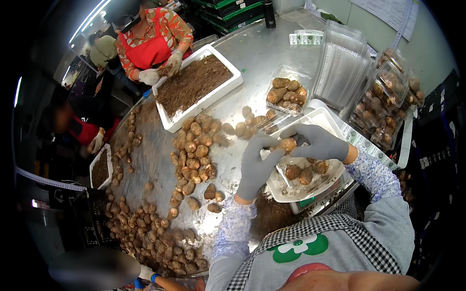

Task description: The person picks potatoes from a large metal table, places them into a clear plastic container on a scale, and then moves the filled container to a nearby crate. The person repeats this process, handling the potatoes one at a time or in small groups.

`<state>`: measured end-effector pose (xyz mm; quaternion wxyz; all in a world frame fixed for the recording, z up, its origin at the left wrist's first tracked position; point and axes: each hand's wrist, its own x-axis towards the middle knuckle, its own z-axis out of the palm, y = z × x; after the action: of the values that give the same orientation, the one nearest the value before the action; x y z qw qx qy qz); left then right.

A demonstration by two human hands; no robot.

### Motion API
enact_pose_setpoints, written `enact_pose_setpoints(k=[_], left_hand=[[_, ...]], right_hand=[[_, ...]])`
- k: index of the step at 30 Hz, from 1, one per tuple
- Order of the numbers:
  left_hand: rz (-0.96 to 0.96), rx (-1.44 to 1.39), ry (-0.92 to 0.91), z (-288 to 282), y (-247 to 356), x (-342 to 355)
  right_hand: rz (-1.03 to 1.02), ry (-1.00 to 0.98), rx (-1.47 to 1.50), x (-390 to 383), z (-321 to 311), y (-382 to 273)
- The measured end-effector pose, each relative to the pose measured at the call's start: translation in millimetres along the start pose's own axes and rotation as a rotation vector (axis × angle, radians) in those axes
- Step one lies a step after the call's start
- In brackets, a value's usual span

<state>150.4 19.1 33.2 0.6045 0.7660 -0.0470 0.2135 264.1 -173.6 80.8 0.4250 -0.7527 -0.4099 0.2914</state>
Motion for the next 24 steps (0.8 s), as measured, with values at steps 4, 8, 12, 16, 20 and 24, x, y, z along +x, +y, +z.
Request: enact_pose_setpoints(k=[4, 8, 12, 16, 20, 24], left_hand=[[-0.003, 0.256, 0.227, -19.1, 1.2, 1.2], [-0.243, 0.345, 0.31, -55.8, -17.4, -18.9], [-0.249, 0.824, 0.077, -72.2, -36.9, -42.5], [-0.387, 0.965, 0.065, -86.5, -67.7, -70.4], [-0.457, 1.041, 0.102, -100.0, -84.1, -70.7], [-0.409, 1.141, 0.095, -109.5, -109.7, -45.7]], right_hand=[[-0.217, 0.102, -0.169, 14.0, -23.8, 23.0], [-0.003, 0.427, -0.233, 46.0, -70.1, 62.5], [0.017, 0.441, -0.33, 86.6, -90.8, 114.6], [-0.02, 0.353, -0.516, 119.3, -88.0, 160.8], [-0.124, 0.345, -0.602, 123.8, -95.9, 179.7], [-0.082, 0.392, -0.589, 109.2, -106.1, 163.6]])
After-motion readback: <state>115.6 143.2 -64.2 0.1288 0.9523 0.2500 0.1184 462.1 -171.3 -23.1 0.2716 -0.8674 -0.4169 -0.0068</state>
